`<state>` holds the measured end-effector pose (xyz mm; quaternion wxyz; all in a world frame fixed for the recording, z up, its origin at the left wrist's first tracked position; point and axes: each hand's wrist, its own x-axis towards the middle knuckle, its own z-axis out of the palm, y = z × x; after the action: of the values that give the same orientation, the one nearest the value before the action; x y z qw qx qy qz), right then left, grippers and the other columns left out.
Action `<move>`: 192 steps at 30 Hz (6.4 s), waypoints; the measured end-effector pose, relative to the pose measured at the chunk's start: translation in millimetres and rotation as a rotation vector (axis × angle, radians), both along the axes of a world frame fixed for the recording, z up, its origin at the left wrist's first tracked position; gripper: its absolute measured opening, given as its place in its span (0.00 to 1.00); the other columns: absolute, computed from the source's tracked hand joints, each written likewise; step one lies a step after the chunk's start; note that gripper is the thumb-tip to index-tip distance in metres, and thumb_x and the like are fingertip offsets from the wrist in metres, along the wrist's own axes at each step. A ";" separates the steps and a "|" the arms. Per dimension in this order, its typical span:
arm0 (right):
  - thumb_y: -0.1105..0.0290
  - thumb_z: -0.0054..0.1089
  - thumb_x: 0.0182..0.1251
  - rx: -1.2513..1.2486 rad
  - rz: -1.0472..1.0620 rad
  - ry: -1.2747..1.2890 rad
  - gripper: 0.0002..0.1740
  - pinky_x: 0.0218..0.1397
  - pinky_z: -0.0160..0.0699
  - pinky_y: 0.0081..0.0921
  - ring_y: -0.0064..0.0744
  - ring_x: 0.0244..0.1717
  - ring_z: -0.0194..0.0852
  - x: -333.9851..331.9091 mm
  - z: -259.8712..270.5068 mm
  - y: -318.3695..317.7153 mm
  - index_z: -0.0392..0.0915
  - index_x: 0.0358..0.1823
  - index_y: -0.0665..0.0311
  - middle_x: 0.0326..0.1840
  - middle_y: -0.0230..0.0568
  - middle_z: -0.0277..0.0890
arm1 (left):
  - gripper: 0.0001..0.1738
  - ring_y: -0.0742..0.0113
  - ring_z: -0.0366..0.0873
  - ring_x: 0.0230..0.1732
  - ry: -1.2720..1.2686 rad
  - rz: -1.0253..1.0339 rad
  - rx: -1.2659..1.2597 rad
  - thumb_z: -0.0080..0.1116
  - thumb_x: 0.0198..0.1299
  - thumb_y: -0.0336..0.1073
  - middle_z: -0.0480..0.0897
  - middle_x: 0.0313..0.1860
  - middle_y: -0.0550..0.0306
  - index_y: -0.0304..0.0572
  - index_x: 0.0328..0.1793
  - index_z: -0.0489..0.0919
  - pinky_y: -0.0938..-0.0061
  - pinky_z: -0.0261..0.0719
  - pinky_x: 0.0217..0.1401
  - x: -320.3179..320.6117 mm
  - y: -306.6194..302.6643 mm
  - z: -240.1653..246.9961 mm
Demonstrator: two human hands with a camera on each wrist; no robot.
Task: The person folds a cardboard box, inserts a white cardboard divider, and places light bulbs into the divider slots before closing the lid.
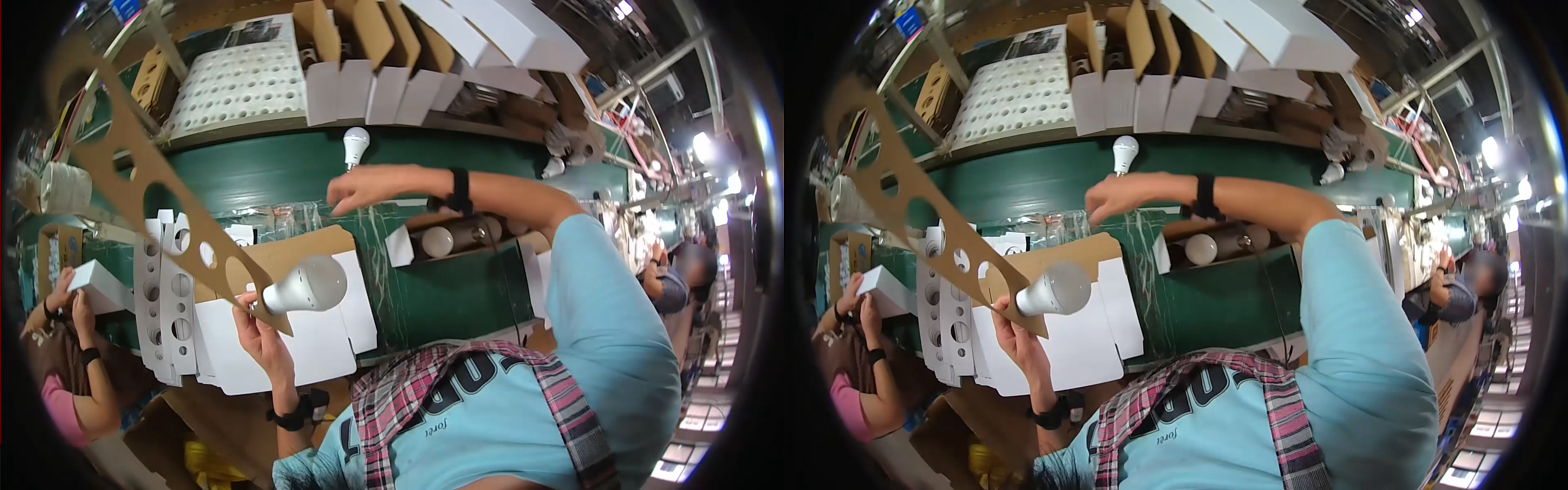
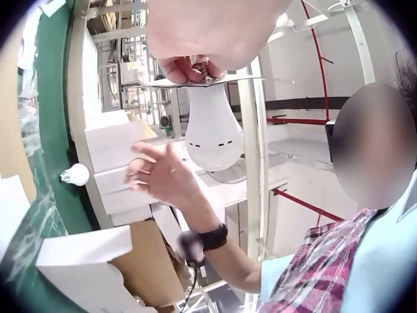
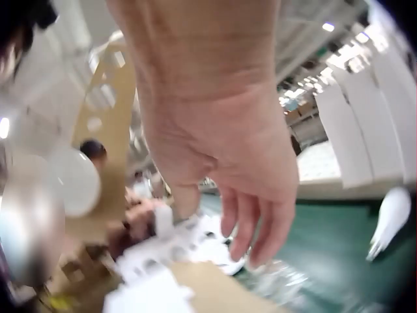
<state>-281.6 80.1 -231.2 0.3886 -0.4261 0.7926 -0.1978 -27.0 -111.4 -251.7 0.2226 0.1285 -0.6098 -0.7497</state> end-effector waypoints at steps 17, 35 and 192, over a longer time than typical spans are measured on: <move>0.68 0.64 0.47 0.458 0.135 0.743 0.16 0.43 0.75 0.44 0.48 0.50 0.63 -127.2 -167.7 5.1 0.79 0.41 0.55 0.48 0.40 0.66 | 0.05 0.80 0.59 0.32 -0.340 0.046 -0.247 0.48 0.65 0.30 0.64 0.37 0.64 0.36 0.44 0.71 0.85 0.60 0.31 34.9 -28.4 -26.9; 0.71 0.72 0.46 -0.775 -0.953 -0.189 0.30 0.60 0.68 0.29 0.38 0.57 0.69 230.6 -81.7 259.0 0.72 0.53 0.65 0.53 0.43 0.72 | 0.12 0.52 0.71 0.37 -0.251 -0.585 -1.036 0.52 0.55 0.22 0.69 0.39 0.48 0.36 0.46 0.71 0.66 0.70 0.39 81.9 91.8 39.3; 0.72 0.55 0.53 -0.192 -0.316 1.119 0.02 0.70 0.51 0.49 0.33 0.55 0.66 33.4 -66.7 217.8 0.76 0.28 0.57 0.33 0.29 0.73 | 0.11 0.59 0.73 0.45 -0.047 -0.410 -1.847 0.53 0.48 0.27 0.73 0.36 0.56 0.43 0.40 0.76 0.64 0.74 0.44 -224.5 5.8 -40.4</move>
<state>-248.2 297.9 -297.9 -0.1633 -0.3758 0.9095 -0.0694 -251.4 -105.6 -292.1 0.0877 -0.1932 -0.9772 0.0081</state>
